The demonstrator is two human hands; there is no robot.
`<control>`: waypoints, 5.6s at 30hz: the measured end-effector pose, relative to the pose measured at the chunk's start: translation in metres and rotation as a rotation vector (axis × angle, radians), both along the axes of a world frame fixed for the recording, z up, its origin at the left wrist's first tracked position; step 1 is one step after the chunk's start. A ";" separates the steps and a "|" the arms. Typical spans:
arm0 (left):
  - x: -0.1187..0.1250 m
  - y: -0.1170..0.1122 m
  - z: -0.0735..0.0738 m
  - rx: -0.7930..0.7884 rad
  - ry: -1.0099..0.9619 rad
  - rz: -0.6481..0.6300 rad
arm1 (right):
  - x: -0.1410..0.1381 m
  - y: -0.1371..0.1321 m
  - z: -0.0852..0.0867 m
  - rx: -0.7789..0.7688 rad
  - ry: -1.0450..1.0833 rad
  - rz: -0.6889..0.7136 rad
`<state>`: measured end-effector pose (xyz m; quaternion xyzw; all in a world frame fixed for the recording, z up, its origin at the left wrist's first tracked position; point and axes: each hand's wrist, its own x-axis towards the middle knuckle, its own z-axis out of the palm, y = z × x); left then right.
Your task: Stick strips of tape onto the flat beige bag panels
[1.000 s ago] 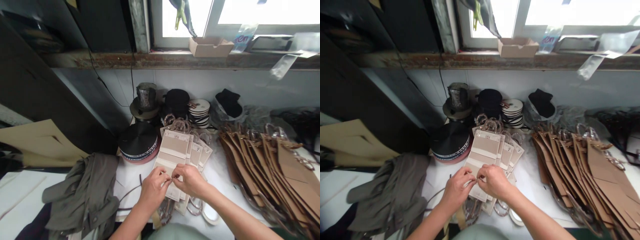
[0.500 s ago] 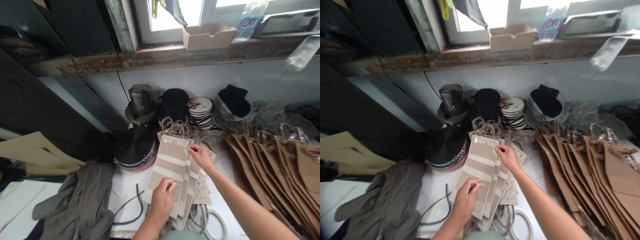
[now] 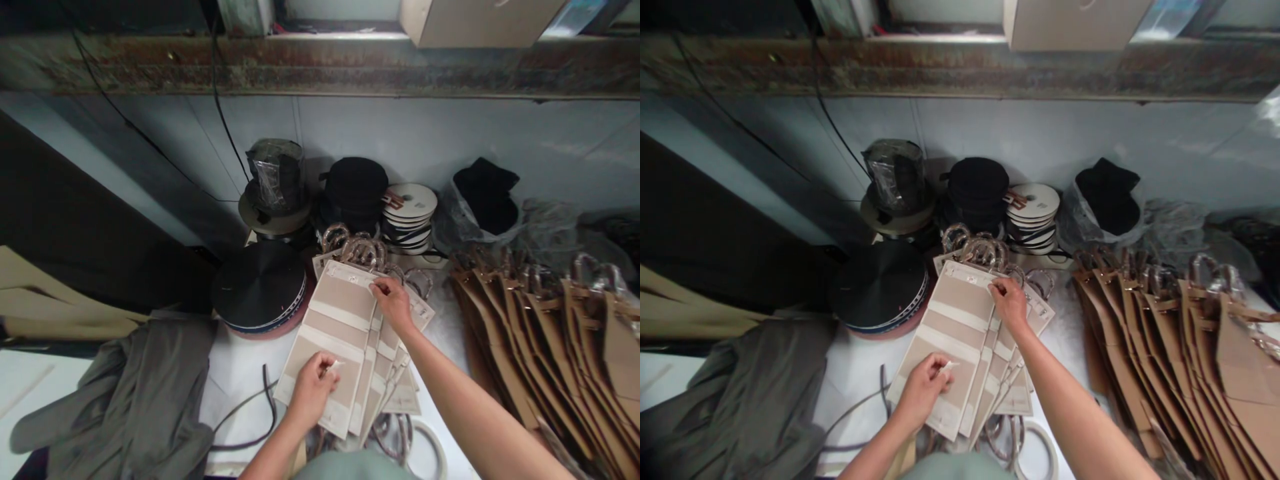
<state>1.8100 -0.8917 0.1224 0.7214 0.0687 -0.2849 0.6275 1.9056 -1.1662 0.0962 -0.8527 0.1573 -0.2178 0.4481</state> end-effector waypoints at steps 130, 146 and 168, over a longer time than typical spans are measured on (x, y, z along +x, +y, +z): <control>-0.024 0.040 0.087 0.324 -0.777 -0.189 | -0.052 0.093 0.105 0.035 0.125 0.420; -0.006 0.048 -0.008 0.228 -0.248 -0.165 | 0.076 0.100 0.040 -0.102 0.161 0.062; -0.016 0.080 0.001 0.153 -0.246 0.086 | -0.033 0.053 0.031 0.235 0.044 -0.254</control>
